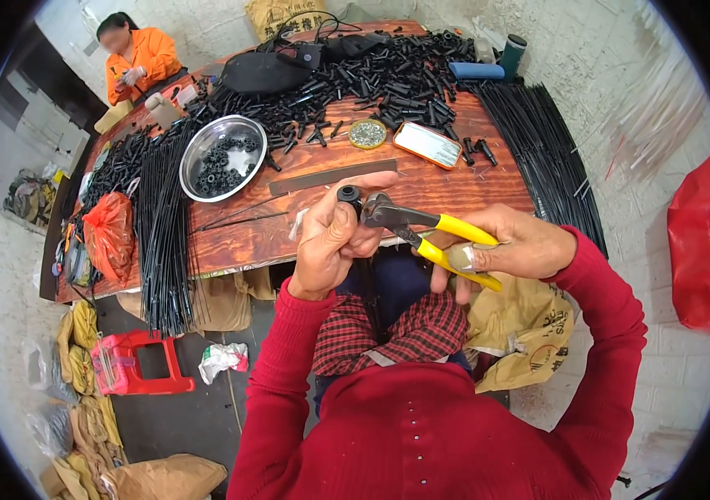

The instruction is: Assembling a circular wire frame by inserting black rods into a central hub and securing them with pliers.

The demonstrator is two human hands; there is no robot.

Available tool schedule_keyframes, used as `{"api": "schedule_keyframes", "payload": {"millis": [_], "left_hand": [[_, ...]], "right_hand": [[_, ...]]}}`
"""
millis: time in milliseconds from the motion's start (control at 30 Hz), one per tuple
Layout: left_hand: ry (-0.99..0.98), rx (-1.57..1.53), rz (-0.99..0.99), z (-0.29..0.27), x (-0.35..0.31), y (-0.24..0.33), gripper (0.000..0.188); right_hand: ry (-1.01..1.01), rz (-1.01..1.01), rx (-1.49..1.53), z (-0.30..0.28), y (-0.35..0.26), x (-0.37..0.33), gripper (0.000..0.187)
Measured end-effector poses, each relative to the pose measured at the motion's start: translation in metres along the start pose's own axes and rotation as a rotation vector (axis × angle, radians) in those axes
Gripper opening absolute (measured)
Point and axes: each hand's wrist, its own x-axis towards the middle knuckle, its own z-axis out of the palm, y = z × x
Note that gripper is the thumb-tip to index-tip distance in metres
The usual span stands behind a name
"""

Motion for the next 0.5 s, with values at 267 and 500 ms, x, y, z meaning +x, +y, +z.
{"api": "schedule_keyframes", "payload": {"millis": [267, 500], "left_hand": [[-0.039, 0.046, -0.003, -0.006, -0.002, -0.001, 0.064], [-0.031, 0.065, 0.022, -0.005, -0.004, 0.001, 0.062]], "right_hand": [[-0.071, 0.143, 0.098, -0.009, -0.023, 0.0, 0.057], [-0.109, 0.195, 0.049, -0.012, -0.028, 0.005, 0.046]]}}
